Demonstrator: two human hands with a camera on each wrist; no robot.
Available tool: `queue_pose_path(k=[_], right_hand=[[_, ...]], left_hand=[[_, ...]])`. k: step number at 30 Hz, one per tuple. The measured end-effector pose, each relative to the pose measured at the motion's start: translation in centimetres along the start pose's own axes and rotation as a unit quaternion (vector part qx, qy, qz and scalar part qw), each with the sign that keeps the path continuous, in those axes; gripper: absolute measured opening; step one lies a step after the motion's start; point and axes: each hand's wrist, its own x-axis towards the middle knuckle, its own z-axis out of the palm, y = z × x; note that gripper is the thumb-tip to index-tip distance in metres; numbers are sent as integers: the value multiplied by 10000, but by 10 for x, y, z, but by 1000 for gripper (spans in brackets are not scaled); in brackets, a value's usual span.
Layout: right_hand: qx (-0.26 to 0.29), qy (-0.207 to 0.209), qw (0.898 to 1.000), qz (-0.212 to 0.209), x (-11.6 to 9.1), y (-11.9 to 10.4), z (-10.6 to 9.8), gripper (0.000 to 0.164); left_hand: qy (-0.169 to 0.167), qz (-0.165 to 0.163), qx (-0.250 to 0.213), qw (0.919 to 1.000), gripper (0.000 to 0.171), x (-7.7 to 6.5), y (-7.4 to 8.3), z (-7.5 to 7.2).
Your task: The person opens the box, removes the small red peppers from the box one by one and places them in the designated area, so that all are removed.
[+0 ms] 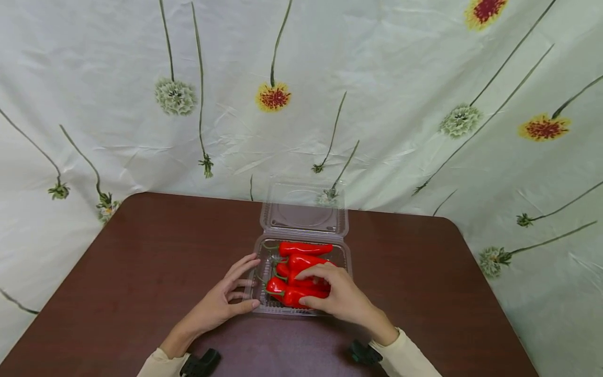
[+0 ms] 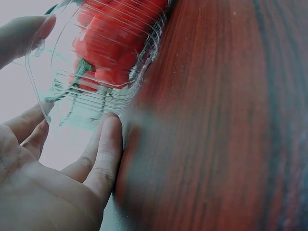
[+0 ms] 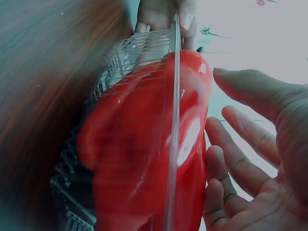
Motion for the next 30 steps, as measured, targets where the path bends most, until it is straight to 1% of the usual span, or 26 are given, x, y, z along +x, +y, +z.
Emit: queue_pose_path(k=[9, 18, 26, 30], right_hand=[[-425, -184, 9989, 66, 2, -4, 5, 38], [-705, -245, 9972, 17, 1, -8, 9, 38], [-1373, -254, 9902, -79, 2, -13, 12, 39], [-1518, -164, 9882, -136, 1, -16, 14, 37]], left_hand=[[-6, -50, 6, 10000, 79, 1, 2, 0], [51, 9, -9, 10000, 81, 1, 1, 1], [33, -13, -23, 10000, 80, 1, 1, 1], [32, 17, -1, 10000, 79, 0, 2, 0]])
